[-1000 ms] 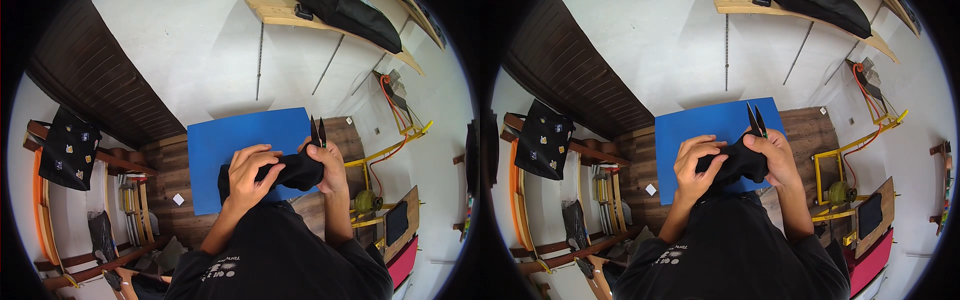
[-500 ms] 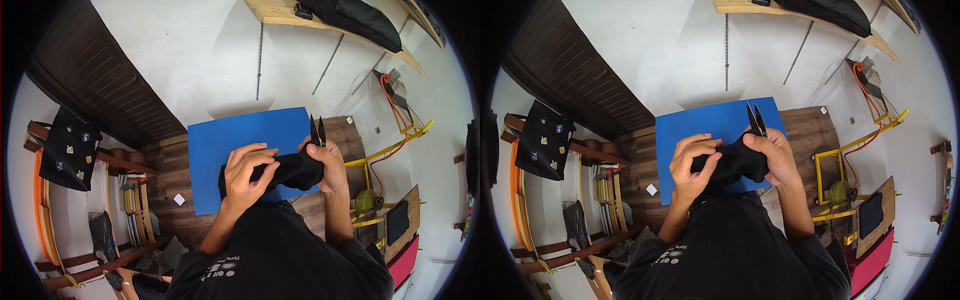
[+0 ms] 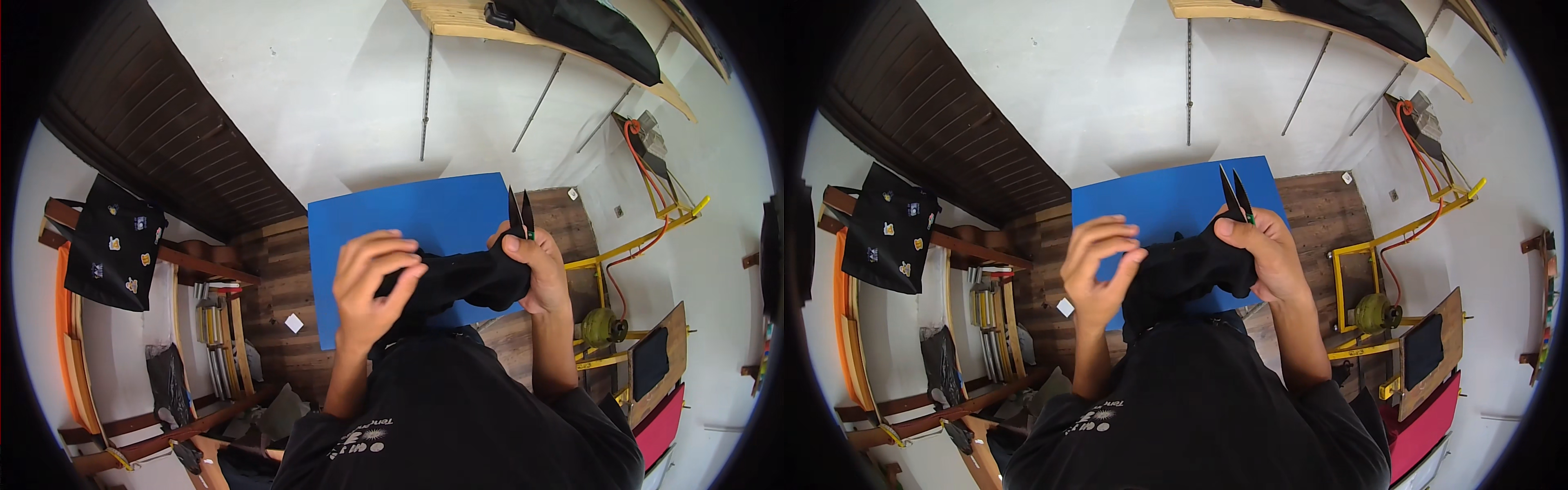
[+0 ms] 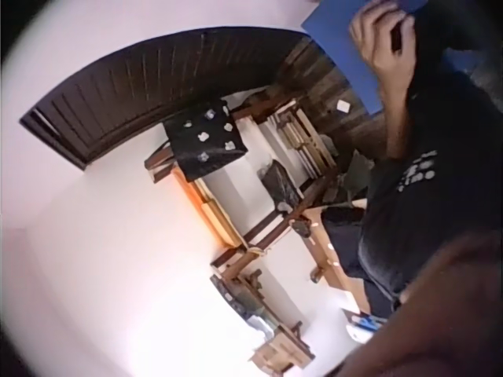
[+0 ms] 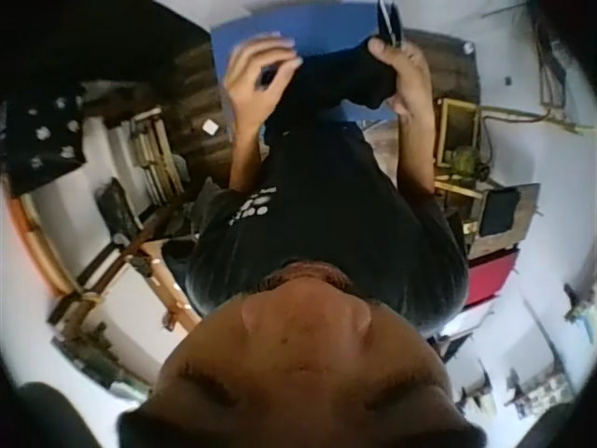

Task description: Trimming loose threads from a piece of black fabric using small thread snips.

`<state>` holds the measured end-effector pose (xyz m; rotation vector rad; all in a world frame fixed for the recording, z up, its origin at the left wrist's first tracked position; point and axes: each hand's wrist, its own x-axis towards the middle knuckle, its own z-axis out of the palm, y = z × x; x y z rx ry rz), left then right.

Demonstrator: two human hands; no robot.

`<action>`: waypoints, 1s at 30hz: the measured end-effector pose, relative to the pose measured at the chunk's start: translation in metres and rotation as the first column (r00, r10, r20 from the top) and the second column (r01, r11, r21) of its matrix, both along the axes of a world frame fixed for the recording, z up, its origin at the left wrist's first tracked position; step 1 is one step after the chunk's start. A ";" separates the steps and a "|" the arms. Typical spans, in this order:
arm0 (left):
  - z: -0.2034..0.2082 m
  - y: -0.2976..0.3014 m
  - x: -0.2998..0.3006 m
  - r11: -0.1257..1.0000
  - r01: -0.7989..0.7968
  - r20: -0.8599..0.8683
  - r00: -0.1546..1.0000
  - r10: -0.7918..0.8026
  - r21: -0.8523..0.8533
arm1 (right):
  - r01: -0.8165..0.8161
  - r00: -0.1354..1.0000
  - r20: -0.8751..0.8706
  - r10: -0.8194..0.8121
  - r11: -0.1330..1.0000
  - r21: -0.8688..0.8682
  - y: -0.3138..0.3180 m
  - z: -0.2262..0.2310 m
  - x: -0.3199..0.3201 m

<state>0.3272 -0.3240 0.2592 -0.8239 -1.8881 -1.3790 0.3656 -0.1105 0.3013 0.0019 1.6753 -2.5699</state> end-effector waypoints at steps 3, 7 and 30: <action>-0.002 0.010 0.000 0.999 0.040 -0.023 0.999 -0.040 -0.018 | 0.000 1.000 0.009 -0.001 1.000 0.016 -0.001 0.000 -0.001; 0.000 0.014 -0.003 0.996 0.085 -0.026 0.996 -0.086 -0.039 | -0.010 1.000 0.010 0.010 1.000 0.003 -0.002 0.000 -0.001; 0.003 0.018 -0.004 0.988 0.092 -0.054 0.994 -0.100 -0.127 | 0.020 1.000 0.013 -0.020 1.000 0.021 -0.004 0.001 0.000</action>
